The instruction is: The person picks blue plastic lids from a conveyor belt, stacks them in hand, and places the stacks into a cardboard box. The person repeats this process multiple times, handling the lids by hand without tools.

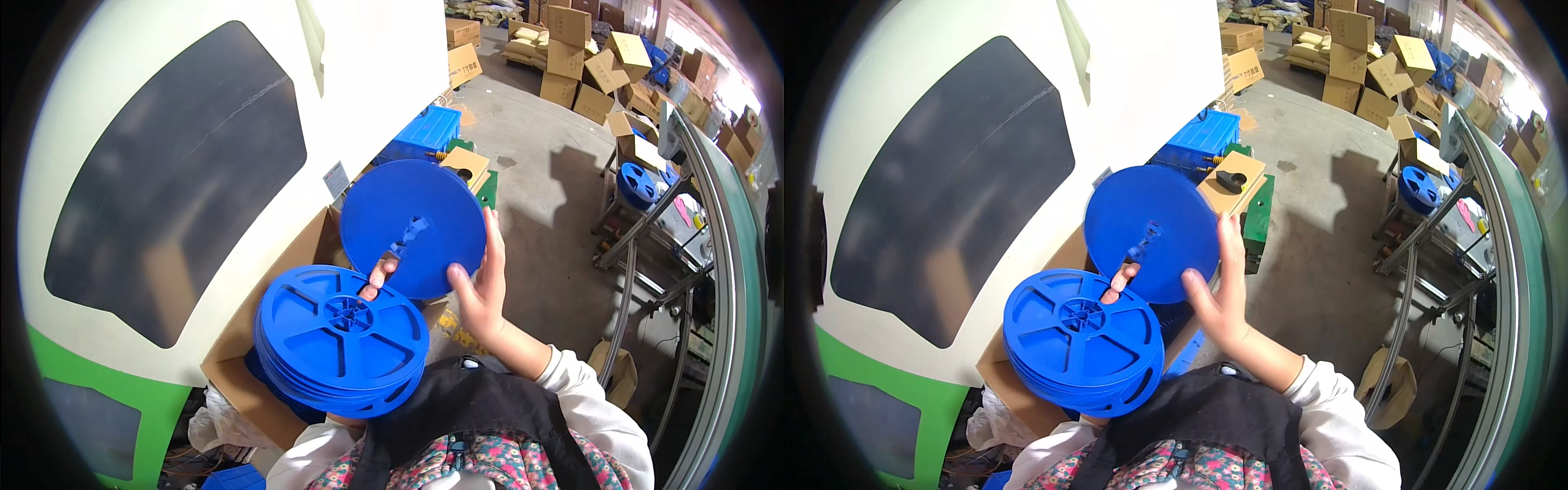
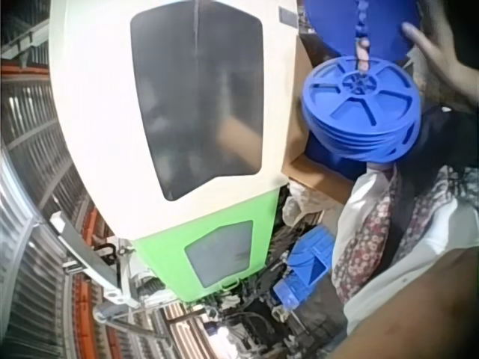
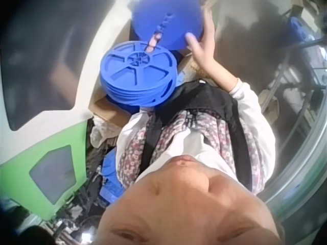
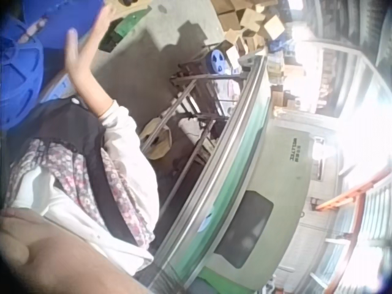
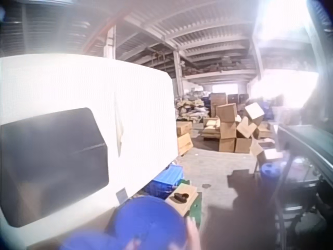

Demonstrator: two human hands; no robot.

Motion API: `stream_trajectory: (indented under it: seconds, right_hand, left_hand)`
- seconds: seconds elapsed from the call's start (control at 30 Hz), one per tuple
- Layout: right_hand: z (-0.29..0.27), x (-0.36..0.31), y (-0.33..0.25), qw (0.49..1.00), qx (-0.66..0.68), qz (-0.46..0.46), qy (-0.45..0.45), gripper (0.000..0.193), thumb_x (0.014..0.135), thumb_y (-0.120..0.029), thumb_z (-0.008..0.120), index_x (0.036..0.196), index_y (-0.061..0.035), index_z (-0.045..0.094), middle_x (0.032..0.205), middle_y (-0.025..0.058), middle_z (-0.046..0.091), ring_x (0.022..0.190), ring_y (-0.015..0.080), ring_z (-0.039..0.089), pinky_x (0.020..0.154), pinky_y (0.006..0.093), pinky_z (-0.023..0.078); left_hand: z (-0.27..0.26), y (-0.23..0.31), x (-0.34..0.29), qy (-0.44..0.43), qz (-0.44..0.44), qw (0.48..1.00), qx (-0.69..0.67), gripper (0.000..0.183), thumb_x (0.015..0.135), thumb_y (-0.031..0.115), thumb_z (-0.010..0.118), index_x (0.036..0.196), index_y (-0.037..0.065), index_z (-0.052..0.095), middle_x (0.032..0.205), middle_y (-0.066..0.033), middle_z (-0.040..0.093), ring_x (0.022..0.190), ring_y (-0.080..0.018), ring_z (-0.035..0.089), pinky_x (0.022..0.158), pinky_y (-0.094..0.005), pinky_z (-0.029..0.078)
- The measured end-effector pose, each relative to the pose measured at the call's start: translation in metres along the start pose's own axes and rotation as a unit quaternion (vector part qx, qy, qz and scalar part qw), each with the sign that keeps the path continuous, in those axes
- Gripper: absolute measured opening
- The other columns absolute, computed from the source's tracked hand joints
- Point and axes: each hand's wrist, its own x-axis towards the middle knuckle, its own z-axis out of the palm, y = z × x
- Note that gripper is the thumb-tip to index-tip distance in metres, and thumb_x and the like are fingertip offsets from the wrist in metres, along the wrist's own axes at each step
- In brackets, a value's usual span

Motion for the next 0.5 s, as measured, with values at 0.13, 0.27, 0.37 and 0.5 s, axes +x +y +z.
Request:
stream_trajectory:
  seconds: [0.13,0.27,0.37,0.5]
  right_hand:
    - [-0.001,-0.003,-0.037,0.881,0.068,-0.445,-0.147,0.061,0.093,-0.03,0.056,0.146,-0.0066,0.038,0.147,0.0229,0.041,0.142,0.0431,0.027,0.114,0.0628,0.013]
    - [-0.011,0.004,0.008,0.982,0.059,-0.181,0.011,0.065,0.099,-0.042,0.043,0.149,-0.0027,0.031,0.155,0.0219,0.026,0.146,0.0382,0.019,0.117,0.0528,0.012]
    - [-0.015,0.011,0.028,0.971,0.219,0.093,0.023,0.069,0.098,-0.045,0.045,0.151,-0.0049,0.027,0.156,0.015,0.026,0.144,0.0274,0.024,0.115,0.0427,0.02]
    - [-0.034,0.023,0.044,0.9,0.356,0.251,-0.025,0.074,0.095,-0.053,0.049,0.15,-0.0066,0.029,0.154,0.0101,0.03,0.131,0.0232,0.043,0.108,0.0398,0.034]
  left_hand:
    - [-0.017,-0.012,-0.016,0.025,-0.068,0.997,0.003,0.04,0.088,0.0,0.058,0.127,0.007,0.053,0.11,-0.0094,0.064,0.1,-0.0204,0.064,0.084,-0.0351,0.055]
    - [-0.033,-0.026,-0.032,0.05,-0.129,0.99,0.013,0.039,0.088,-0.001,0.058,0.126,0.007,0.054,0.11,-0.0096,0.064,0.1,-0.0205,0.064,0.084,-0.0349,0.055]
    - [-0.038,-0.038,-0.038,0.066,-0.16,0.985,0.018,0.038,0.088,-0.001,0.057,0.125,0.006,0.054,0.11,-0.0098,0.064,0.1,-0.0206,0.063,0.084,-0.0348,0.055]
    - [-0.04,-0.055,-0.034,0.086,-0.188,0.978,0.029,0.037,0.088,-0.001,0.057,0.124,0.006,0.055,0.11,-0.01,0.064,0.1,-0.0207,0.063,0.084,-0.0347,0.055]
